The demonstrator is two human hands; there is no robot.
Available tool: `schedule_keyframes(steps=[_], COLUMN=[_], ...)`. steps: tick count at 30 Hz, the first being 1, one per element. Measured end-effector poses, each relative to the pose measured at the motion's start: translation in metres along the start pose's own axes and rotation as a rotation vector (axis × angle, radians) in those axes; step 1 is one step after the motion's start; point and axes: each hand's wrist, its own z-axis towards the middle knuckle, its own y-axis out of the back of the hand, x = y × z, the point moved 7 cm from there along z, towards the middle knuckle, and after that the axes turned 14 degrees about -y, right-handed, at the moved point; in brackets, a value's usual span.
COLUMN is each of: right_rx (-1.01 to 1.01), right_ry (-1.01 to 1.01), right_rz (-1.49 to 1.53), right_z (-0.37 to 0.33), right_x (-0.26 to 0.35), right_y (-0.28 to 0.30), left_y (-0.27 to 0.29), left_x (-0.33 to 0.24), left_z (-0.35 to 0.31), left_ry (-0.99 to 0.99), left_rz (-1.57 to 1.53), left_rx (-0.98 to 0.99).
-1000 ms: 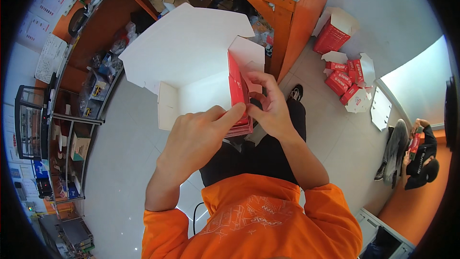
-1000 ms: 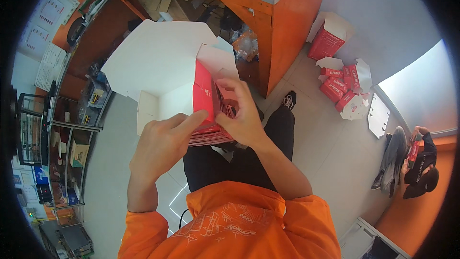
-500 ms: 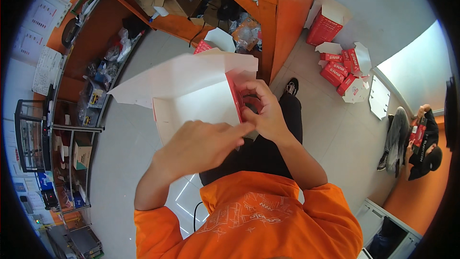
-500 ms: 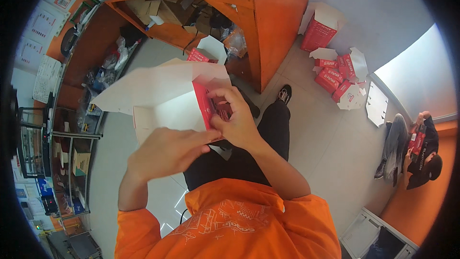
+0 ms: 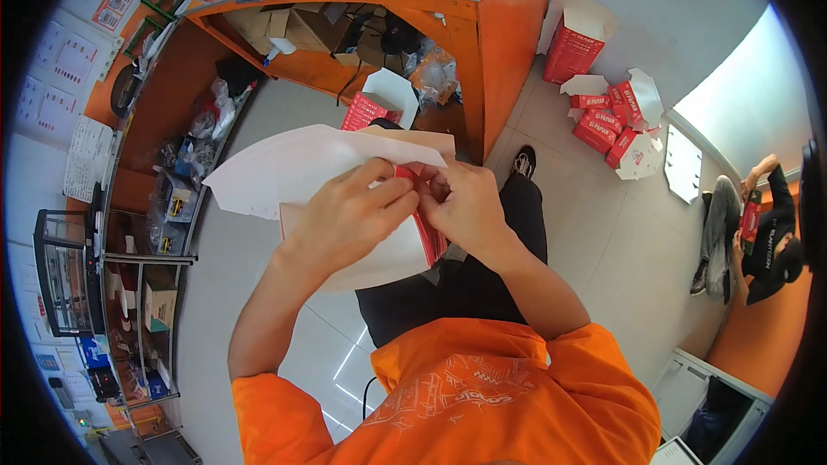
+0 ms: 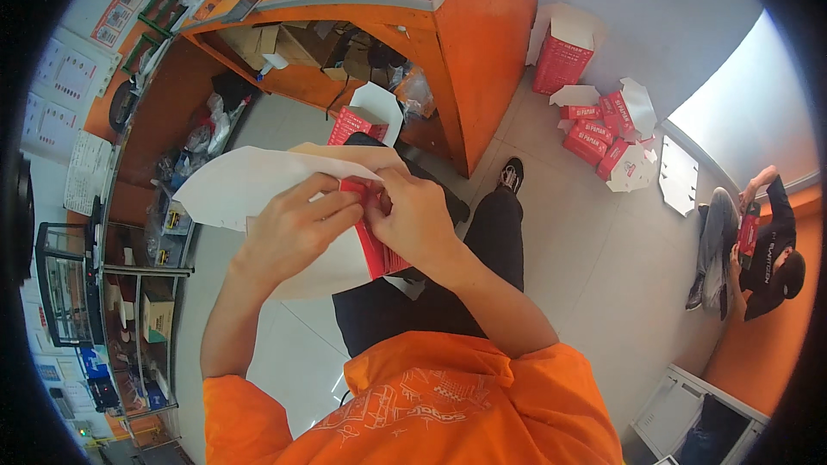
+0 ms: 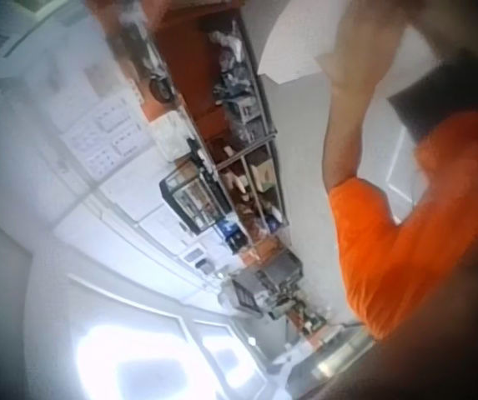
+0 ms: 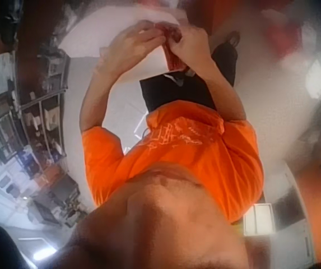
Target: The person assembles red and white cardboard boxes by folding and interlocking the flaps. They repeatedly pick up flat pieces, fold them into box shapes, and place the finished boxes on the floor.
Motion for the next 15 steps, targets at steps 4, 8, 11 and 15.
schedule_keyframes(steps=[4,8,11,15], right_rx=[-0.020,0.056,0.118,0.094], right_ry=[0.006,-0.084,-0.092,-0.013], right_rz=[0.151,0.350,0.351,0.327], right_z=[-0.003,-0.005,-0.011,-0.021], right_x=[-0.009,-0.021,-0.016,-0.003], right_y=[-0.004,-0.007,-0.003,0.001], left_y=[-0.017,-0.025,0.003,0.031], left_x=[0.009,0.014,0.013,0.022], left_z=[0.000,-0.008,-0.033,-0.115], left_ry=[0.012,0.054,0.330,0.984], left_rz=[-0.093,-0.164,-0.108,0.068], left_rx=[0.046,-0.044,-0.105,-0.102])
